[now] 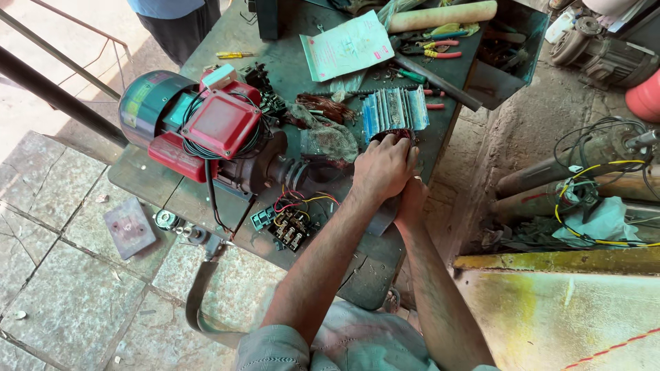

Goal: The person repeatedly handles a small electrical component on a workbench, rotating and inspecting it by hand. They then pick up a black plastic housing containing contacts and manipulate it with both hands. The workbench contains a motor, wires, and various tools.

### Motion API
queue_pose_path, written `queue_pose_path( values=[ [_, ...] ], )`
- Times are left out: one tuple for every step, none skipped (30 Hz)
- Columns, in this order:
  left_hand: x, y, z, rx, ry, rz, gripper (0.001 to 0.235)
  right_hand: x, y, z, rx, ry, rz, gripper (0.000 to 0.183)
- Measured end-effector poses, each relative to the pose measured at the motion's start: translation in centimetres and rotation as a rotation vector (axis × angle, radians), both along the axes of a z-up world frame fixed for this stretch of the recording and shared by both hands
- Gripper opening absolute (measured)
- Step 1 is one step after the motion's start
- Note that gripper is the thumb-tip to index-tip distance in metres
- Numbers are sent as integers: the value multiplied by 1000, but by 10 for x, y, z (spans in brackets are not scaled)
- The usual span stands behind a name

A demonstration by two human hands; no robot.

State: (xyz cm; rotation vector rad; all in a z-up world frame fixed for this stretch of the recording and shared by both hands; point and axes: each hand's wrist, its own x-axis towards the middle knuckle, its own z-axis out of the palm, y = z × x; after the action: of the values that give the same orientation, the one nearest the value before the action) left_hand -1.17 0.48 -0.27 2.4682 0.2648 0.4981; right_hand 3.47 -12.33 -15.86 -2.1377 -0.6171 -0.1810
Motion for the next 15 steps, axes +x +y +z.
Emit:
queue_pose_path(
  values=[
    [0,-1,0,8,-3,-2,30,-1,-1,0,-9,-24,25,35],
    [1,0,1,19,-6,-4,30,-1,0,1,-29,-61,48,37],
    [2,1,2,25,-8,-8,30,-1,2,2,-65,-131,102,53],
    [5,2,4,30,-16,-9,30,4,4,5,-63,-203,109,56],
    [9,4,6,35,-24,-10,30,8,6,8,-66,-259,117,56],
    [7,0,4,27,-8,-4,30,5,3,9,-65,-225,105,57],
    [6,-3,1,19,8,2,30,2,0,9,-28,-126,74,57],
    [5,-4,-1,17,21,8,30,0,0,9,29,-19,48,58],
    [3,-5,-2,20,21,8,30,-2,-1,10,67,52,29,59],
    [4,-4,-1,29,14,5,30,-2,0,12,55,7,72,59],
    [5,-3,0,38,7,1,30,-1,2,13,30,-59,116,60],
    [8,-3,1,36,-21,0,30,3,2,15,-11,-157,161,60],
    [11,-2,3,33,-49,-1,30,8,3,16,-27,-203,159,61],
    [8,-4,1,23,-67,-3,30,6,1,14,-48,-233,156,61],
    [8,-5,0,22,-40,-2,30,4,-1,10,-68,-261,136,52]
  ],
)
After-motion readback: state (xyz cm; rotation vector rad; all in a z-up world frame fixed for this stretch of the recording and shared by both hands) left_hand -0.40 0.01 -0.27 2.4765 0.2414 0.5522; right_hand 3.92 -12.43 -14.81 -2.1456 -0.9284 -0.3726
